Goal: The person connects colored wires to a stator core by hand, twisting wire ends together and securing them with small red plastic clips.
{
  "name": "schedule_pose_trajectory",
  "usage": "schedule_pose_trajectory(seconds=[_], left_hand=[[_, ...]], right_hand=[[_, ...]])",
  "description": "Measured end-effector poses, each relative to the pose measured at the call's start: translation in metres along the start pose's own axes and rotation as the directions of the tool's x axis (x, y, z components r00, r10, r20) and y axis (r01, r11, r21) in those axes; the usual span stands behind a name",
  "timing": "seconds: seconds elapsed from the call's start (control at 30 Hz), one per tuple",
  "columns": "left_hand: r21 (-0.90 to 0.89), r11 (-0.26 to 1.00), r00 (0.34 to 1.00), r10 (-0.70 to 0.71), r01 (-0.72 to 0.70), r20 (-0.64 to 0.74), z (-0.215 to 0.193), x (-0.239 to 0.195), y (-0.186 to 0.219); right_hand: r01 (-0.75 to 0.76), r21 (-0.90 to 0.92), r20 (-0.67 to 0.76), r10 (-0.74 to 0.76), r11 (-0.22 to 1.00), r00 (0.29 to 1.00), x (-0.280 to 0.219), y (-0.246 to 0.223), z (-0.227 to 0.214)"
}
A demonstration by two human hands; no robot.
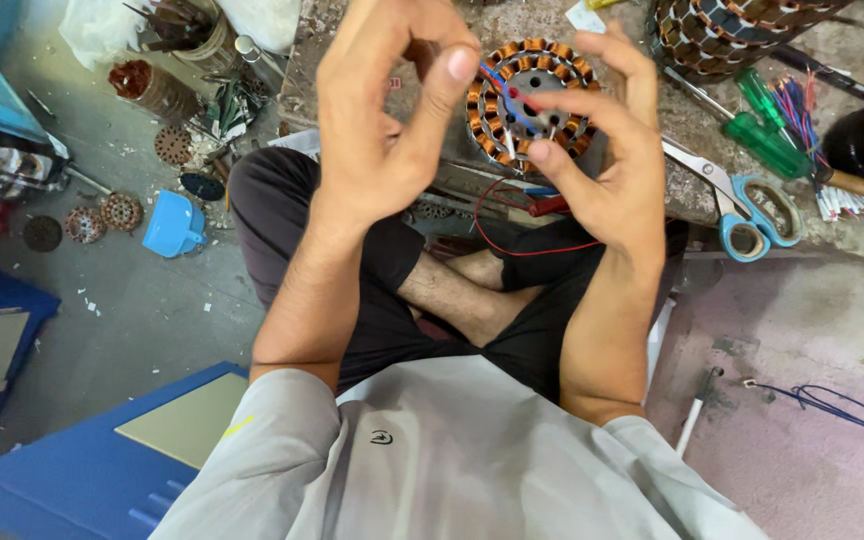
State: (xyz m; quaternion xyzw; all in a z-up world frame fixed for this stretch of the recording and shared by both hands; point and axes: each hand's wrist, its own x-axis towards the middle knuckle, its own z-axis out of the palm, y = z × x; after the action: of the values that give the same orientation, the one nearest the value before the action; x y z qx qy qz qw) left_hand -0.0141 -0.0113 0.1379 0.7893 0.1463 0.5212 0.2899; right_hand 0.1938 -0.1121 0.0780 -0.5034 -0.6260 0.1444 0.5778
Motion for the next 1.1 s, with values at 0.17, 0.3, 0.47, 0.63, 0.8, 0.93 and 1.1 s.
schedule_pose_trajectory(seconds=[0.17,0.3,0.47,0.63,0.8,0.93,1.1], left_hand=[[0.370,0.925,0.970,0.005,0.089,-0.244,0.004,0.005,-0.002],[0.452,0.863,0.974,0.189,-0.227,0.129,0.010,0.006,0.010],[0.379,0.858,0.864,0.136,-0.348,0.486,0.036,0.018,-0.016],[0.323,0.889,0.800,0.076,-0.325,0.595,0.041,0.023,-0.032],[0.332,0.887,0.805,0.072,-0.322,0.589,0.041,0.022,-0.033],[0.253,0.917,0.809,0.113,-0.309,0.577,0.036,0.021,-0.035],[0.195,0.960,0.777,0.034,-0.200,0.629,0.031,0.016,-0.041]], right_hand=[[-0.048,-0.124,-0.066,0.040,0.991,0.997,-0.009,-0.006,-0.021],[-0.071,-0.261,-0.090,0.049,0.963,0.995,-0.018,0.003,-0.022],[-0.060,-0.324,-0.115,0.024,0.944,0.993,-0.024,0.011,-0.008],[-0.077,-0.383,-0.159,0.016,0.921,0.987,-0.026,0.005,0.003],[-0.116,-0.363,-0.190,0.048,0.925,0.981,-0.023,0.000,0.007],[-0.067,-0.314,-0.221,-0.004,0.947,0.975,-0.023,0.007,0.012],[-0.150,-0.086,-0.274,0.122,0.985,0.954,-0.029,0.021,0.017]])
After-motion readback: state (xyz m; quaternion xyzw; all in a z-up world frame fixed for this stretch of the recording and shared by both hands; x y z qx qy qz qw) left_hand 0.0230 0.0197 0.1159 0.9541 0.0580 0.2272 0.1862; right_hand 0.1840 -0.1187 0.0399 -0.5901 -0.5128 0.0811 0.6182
